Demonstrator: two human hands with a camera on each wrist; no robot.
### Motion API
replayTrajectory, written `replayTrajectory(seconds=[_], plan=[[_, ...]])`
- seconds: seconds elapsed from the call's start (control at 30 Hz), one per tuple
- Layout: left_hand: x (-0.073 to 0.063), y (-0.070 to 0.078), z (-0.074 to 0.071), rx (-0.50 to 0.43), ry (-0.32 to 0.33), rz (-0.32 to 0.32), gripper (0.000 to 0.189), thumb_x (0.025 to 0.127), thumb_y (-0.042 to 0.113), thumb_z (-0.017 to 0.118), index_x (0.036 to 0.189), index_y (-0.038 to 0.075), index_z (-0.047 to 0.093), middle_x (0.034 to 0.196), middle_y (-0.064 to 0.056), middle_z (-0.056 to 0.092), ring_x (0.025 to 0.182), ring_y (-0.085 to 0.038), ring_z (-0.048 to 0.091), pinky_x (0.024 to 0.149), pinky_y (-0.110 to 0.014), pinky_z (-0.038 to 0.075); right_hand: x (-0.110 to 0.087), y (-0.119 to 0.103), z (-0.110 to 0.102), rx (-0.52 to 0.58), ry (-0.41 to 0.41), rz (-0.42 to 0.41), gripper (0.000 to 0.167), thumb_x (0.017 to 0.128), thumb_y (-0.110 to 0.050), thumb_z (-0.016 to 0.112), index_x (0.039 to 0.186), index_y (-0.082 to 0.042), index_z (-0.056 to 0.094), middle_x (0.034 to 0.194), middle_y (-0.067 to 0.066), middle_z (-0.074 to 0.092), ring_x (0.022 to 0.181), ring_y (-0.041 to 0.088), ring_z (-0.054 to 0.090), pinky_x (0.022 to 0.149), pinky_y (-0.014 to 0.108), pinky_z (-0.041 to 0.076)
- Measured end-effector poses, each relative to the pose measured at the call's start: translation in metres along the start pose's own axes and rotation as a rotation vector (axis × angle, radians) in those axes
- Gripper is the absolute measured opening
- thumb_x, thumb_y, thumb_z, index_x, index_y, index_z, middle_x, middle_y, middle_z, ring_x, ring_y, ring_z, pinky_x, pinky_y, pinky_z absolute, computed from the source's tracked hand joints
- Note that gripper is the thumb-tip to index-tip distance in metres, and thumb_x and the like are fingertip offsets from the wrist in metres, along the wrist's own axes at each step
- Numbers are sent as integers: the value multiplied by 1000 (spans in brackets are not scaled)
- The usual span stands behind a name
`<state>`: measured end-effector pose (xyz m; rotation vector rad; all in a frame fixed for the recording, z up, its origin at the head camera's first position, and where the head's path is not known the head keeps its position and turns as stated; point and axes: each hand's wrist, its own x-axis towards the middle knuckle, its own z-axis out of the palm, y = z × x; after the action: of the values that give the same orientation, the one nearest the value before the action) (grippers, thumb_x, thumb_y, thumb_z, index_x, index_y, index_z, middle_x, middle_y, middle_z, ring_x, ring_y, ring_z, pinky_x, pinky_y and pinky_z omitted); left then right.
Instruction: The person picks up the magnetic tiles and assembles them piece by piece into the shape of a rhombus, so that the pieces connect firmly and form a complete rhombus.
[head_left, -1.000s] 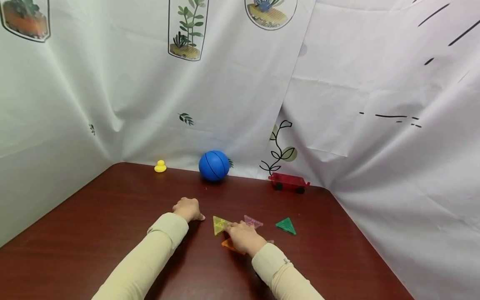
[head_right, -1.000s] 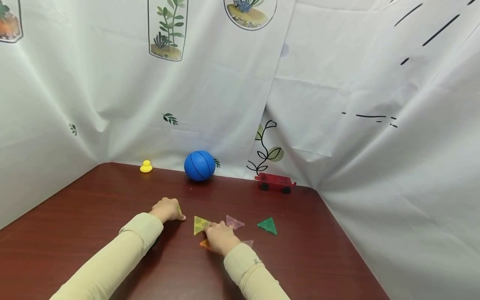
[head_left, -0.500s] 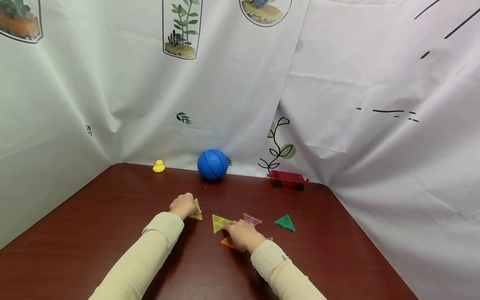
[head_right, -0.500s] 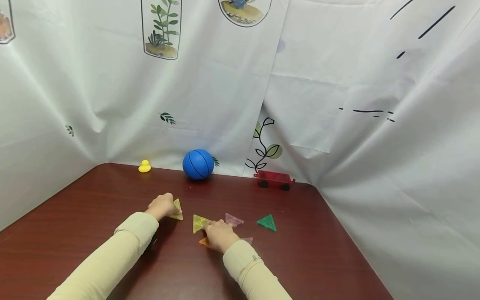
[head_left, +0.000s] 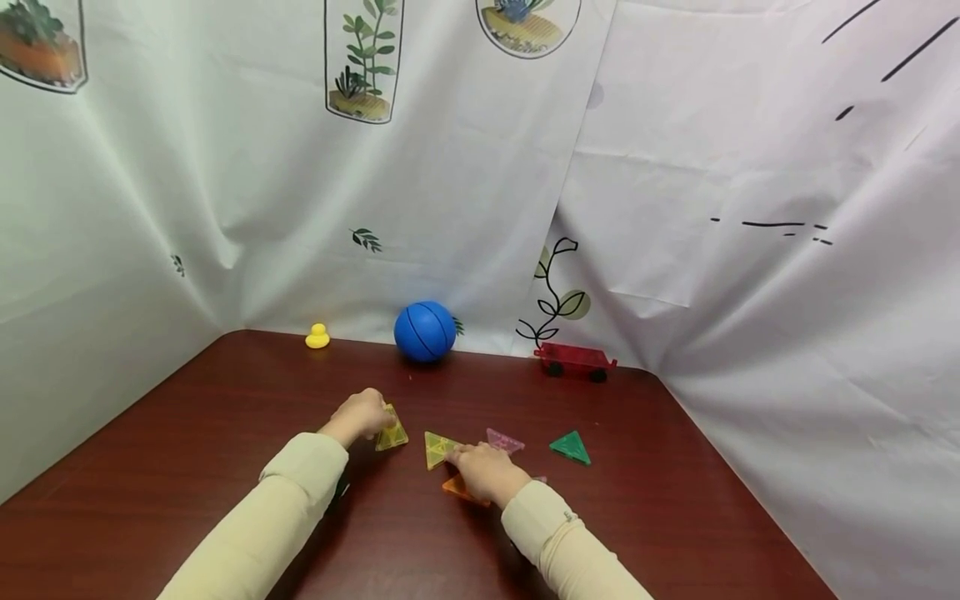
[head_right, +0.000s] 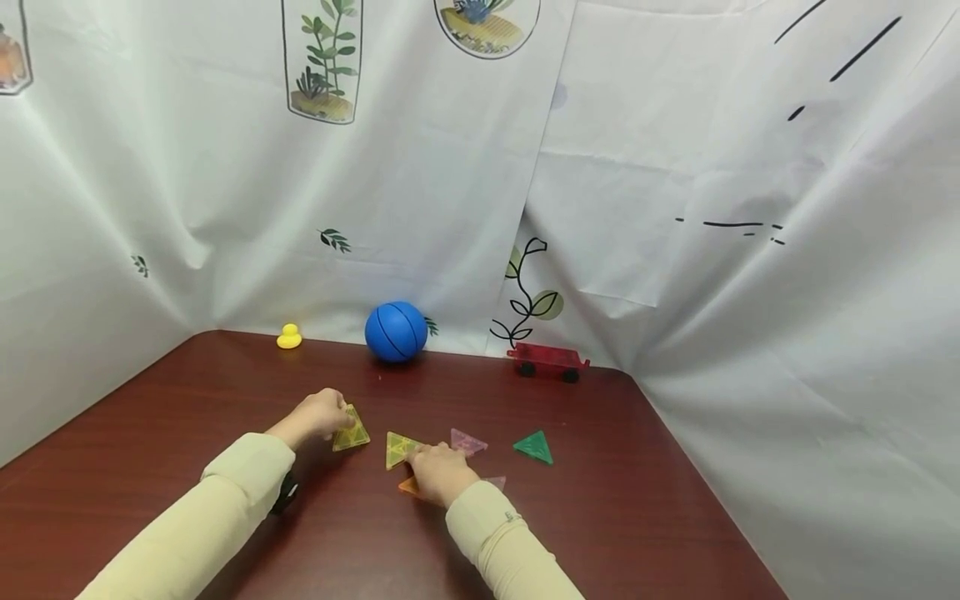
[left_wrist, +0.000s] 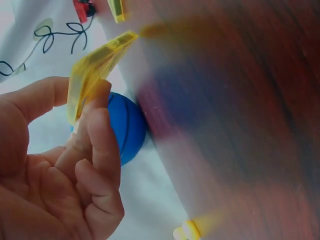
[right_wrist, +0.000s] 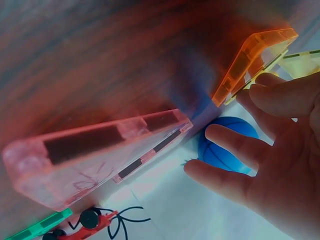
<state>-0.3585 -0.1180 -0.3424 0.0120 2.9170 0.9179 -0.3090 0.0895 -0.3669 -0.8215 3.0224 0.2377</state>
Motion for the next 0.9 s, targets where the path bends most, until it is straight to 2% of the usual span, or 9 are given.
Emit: replayTrajectory(seconds=[0.1, 0.2, 0.3, 0.5, 0.7, 0.9], plan=[[-3, 3, 3, 10, 22, 12, 21, 76, 21, 62, 74, 2, 51, 56, -4, 46, 51, -20, 53, 44, -29, 36, 0, -1, 0, -10, -11, 5, 38, 83, -30, 58, 120, -26, 53, 120, -6, 50, 105, 22, 48, 79, 41, 42], [-5, 7, 8, 34, 47, 19, 22, 76, 23, 62, 70, 5, 50, 54, -5, 49, 49, -20, 53, 43, -29, 35, -1, -1, 0, -17, -20, 12, 40, 82, -20, 59, 120, -27, 53, 120, -6, 50, 105, 21, 48, 79, 39, 42], [-7, 12, 13, 64, 63, 15, 22, 75, 25, 65, 71, 7, 53, 54, -5, 50, 48, -19, 51, 44, -29, 35, 0, -1, 0, -20, -20, 15, 41, 81, -16, 60, 121, -27, 53, 120, -7, 50, 105, 21, 48, 79, 38, 42], [-13, 20, 20, 95, 62, 12, 22, 73, 26, 67, 72, 7, 55, 60, -6, 52, 48, -19, 50, 46, -32, 38, 0, -2, 0, -32, -21, -1, 39, 82, -29, 59, 121, -27, 53, 119, -6, 50, 101, 21, 50, 78, 37, 43], [-14, 27, 28, 111, 52, 36, 21, 74, 25, 66, 65, 10, 55, 56, -4, 52, 46, -18, 52, 45, -31, 39, 0, -2, -1, -30, -21, -6, 43, 81, -42, 56, 121, -26, 53, 119, -6, 50, 100, 21, 49, 77, 38, 43], [-13, 34, 36, 119, 45, 54, 23, 77, 27, 65, 64, 11, 55, 54, -3, 55, 47, -18, 54, 44, -30, 39, -1, -1, 0, -26, -9, -15, 45, 81, -46, 54, 120, -26, 53, 119, -6, 51, 100, 22, 50, 76, 38, 43]])
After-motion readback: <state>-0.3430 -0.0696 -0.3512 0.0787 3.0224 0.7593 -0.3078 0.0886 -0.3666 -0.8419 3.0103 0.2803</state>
